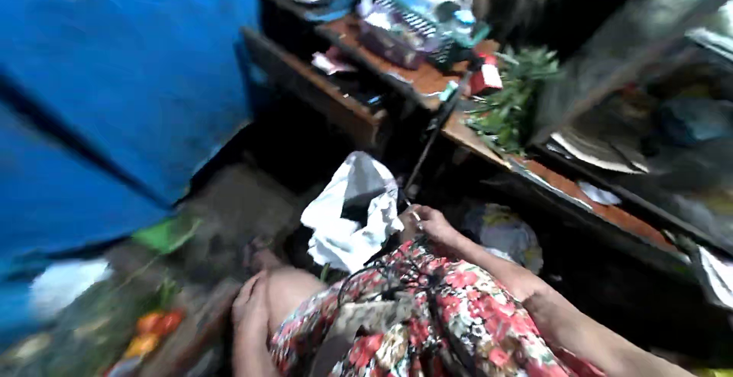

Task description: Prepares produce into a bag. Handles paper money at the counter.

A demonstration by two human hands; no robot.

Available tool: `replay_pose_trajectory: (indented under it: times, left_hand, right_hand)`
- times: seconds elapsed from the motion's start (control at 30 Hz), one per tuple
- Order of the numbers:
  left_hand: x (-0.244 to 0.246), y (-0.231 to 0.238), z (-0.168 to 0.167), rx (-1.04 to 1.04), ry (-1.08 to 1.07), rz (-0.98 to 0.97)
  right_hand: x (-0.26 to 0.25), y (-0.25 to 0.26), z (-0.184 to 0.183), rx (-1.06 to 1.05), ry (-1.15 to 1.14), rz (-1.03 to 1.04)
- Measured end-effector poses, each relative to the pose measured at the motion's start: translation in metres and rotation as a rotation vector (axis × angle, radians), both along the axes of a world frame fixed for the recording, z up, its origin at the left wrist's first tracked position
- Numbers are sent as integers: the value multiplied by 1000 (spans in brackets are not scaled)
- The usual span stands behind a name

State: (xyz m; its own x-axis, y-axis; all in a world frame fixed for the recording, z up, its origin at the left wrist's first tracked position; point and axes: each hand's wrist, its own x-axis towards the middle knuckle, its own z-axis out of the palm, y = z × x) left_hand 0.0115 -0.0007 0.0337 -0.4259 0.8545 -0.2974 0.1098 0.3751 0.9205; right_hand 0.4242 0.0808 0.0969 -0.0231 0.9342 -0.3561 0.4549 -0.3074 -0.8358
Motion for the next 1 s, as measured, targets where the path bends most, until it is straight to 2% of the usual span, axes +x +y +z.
replay_pose_trajectory:
  times: [0.1, 0.17, 0.2, 0.3, 0.4, 0.53, 0.63, 0.7, 0.8, 0.9, 1.0]
  left_hand:
    - [-1, 17, 20, -135, 221, -183]
    - [4, 33, 15, -211, 437, -301]
    - [9, 40, 8, -238, 530, -340]
    - [35, 48, 23, -375, 709, -406]
    - [36, 45, 23, -358, 738, -376]
    - [33, 41, 21, -318, 696, -306]
    - [35, 40, 24, -346, 707, -314]
    - [37, 40, 27, -351, 714, -310]
    - [46, 37, 43, -383, 680, -296]
    - [42, 38, 34, -387, 698, -290]
    - [37, 39, 27, -376, 710, -280]
  right_hand:
    - [-1, -2, 4, 19, -67, 39]
    - [1, -4, 13, 54, -119, 73]
    - [3, -4, 19, 95, -140, 82]
    - [12, -1, 43, 262, -151, 58]
    - [26, 5, 78, 401, -274, 27]
    - [63, 23, 121, 675, -565, -24]
    - [100, 41, 136, 839, -849, -85]
    - [119, 51, 142, 832, -1016, -90]
    - [138, 58, 142, 668, -1123, -44]
    - [147, 64, 140, 602, -1154, -71]
    - [152, 68, 140, 640, -1134, -130]
